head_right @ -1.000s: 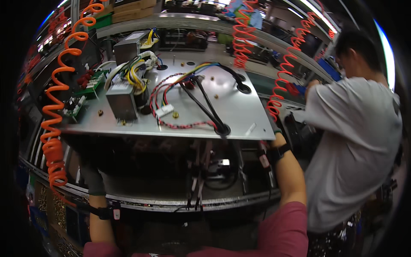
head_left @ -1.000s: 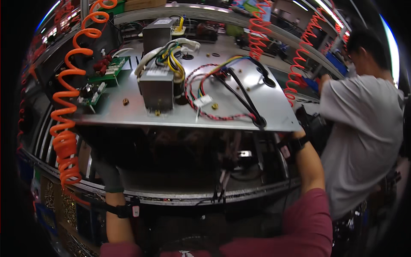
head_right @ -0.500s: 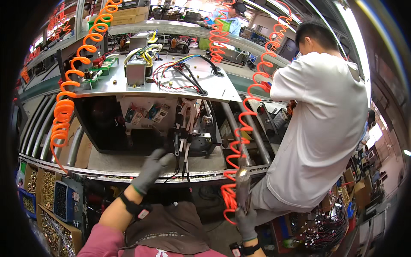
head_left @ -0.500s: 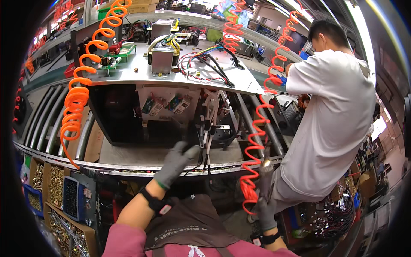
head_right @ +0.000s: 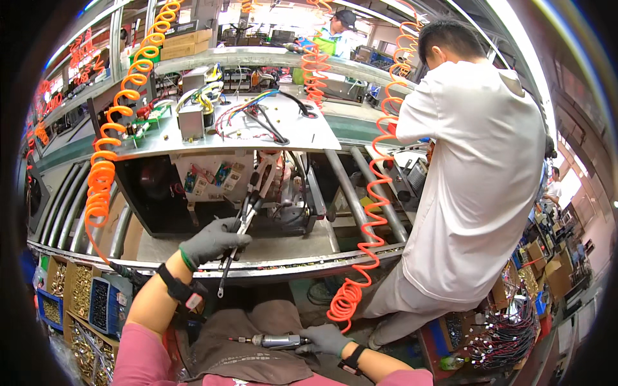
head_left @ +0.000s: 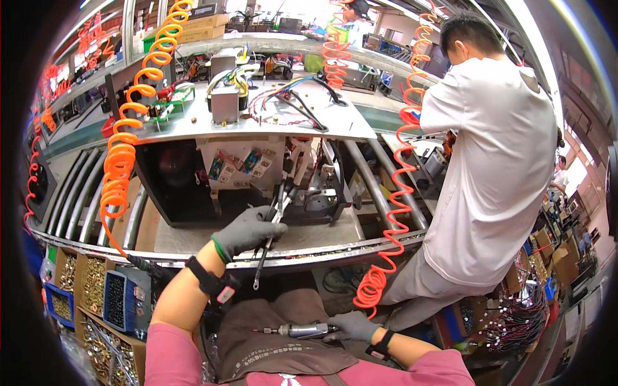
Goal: Assembling internal wiring and components of an inverter unit on a factory assembly line.
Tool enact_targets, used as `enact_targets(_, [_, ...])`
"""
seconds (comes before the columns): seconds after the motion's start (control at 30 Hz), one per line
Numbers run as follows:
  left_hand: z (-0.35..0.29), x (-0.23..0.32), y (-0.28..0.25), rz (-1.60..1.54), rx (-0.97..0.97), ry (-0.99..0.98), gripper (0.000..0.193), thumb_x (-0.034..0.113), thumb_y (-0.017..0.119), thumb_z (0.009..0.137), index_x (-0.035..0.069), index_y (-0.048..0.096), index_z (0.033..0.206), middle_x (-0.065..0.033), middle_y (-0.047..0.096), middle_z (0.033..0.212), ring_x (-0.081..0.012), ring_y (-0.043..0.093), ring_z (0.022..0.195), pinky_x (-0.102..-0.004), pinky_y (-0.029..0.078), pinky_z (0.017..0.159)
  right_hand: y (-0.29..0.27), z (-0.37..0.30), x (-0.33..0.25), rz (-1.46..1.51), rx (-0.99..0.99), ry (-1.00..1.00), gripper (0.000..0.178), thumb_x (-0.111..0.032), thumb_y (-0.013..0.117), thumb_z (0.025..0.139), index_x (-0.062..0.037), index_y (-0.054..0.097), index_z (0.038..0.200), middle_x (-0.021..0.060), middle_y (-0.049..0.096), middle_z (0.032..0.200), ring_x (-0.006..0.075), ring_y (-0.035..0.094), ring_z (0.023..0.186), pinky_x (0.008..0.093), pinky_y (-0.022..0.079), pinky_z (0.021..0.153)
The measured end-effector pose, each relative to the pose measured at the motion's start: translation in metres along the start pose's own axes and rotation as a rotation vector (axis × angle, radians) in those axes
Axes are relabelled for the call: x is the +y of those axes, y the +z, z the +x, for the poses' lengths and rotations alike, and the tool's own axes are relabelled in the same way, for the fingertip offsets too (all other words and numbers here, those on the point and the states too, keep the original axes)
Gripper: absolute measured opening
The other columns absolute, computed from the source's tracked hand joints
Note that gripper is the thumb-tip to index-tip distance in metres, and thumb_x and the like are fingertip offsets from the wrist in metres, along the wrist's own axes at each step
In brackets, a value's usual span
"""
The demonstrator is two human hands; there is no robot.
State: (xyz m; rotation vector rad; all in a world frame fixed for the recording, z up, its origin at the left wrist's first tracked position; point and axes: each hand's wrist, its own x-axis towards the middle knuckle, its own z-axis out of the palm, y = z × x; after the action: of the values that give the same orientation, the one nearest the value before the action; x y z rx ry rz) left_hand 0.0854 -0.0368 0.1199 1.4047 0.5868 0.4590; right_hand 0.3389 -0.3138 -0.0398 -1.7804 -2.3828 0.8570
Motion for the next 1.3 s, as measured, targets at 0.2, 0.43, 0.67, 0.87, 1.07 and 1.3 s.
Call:
enact_targets(0.2, [0.007, -0.005, 0.009, -0.057, 0.002, -0.143, 0.034, 0.019, 0.071, 0.087, 0.003, 0.061, 0.115, -0.0003, 0.061, 0.08, -0.0092, 0.058, 0.065, -0.0243, 0.046, 0.059, -0.102, 0.064, 0.009, -0.113, 0.39, -0.18, 0.039, -0.044, 0.066, 0.085, -0.0097, 0.063, 0.105, 0.0172, 0.064, 0.101, 0.0364, 0.063, 0.094, 0.0463, 0.05, 0.078])
enact_targets(0.43, [0.046, -0.036, 0.035, -0.301, -0.01, -0.083, 0.037, 0.014, 0.069, 0.088, -0.001, 0.06, 0.121, -0.0058, 0.061, 0.079, -0.0133, 0.061, 0.067, -0.0301, 0.054, 0.062, -0.23, 0.171, 0.041, -0.268, 0.869, 0.009, 0.048, -0.024, 0.073, 0.074, -0.0065, 0.057, 0.115, 0.017, 0.061, 0.108, 0.0388, 0.055, 0.11, 0.0484, 0.047, 0.091])
enact_targets(0.67, [0.025, -0.033, 0.012, -0.219, 0.077, -0.119, 0.033, 0.015, 0.07, 0.088, 0.0, 0.061, 0.117, -0.0044, 0.062, 0.078, -0.013, 0.061, 0.066, -0.0274, 0.052, 0.062, -0.216, 0.184, 0.054, -0.208, 0.824, 0.02, 0.057, -0.027, 0.073, 0.072, -0.007, 0.056, 0.123, 0.0211, 0.06, 0.115, 0.0423, 0.05, 0.12, 0.05, 0.043, 0.1])
enact_targets(0.87, [0.034, -0.031, 0.024, -0.183, 0.023, -0.107, 0.034, 0.021, 0.071, 0.089, -0.001, 0.063, 0.114, -0.0028, 0.064, 0.084, -0.0109, 0.061, 0.072, -0.0271, 0.051, 0.069, -0.283, 0.124, -0.019, 0.84, 0.697, -0.041, 0.029, -0.016, 0.054, 0.098, -0.0013, 0.061, 0.122, 0.003, 0.063, 0.096, 0.0083, 0.057, 0.087, 0.0265, 0.049, 0.077])
enact_targets(1.07, [0.034, -0.027, 0.031, -0.425, -0.002, -0.191, 0.031, 0.014, 0.07, 0.091, -0.001, 0.062, 0.116, -0.0021, 0.062, 0.088, -0.0098, 0.06, 0.073, -0.0261, 0.052, 0.067, -0.32, 0.149, -0.067, 0.476, 0.654, 0.092, 0.022, -0.018, 0.061, 0.096, 0.0015, 0.069, 0.091, -0.0021, 0.058, 0.064, 0.0061, 0.055, 0.064, 0.0241, 0.046, 0.058])
enact_targets(1.3, [0.023, -0.029, 0.022, -0.318, 0.055, -0.106, 0.033, 0.018, 0.069, 0.089, 0.0, 0.062, 0.116, -0.0005, 0.061, 0.08, -0.0072, 0.057, 0.068, -0.0236, 0.048, 0.061, -0.303, 0.168, -0.07, 0.954, 0.81, -0.037, 0.034, -0.032, 0.067, 0.093, 0.0, 0.068, 0.083, 0.0009, 0.061, 0.063, 0.0056, 0.053, 0.049, 0.0214, 0.042, 0.045])
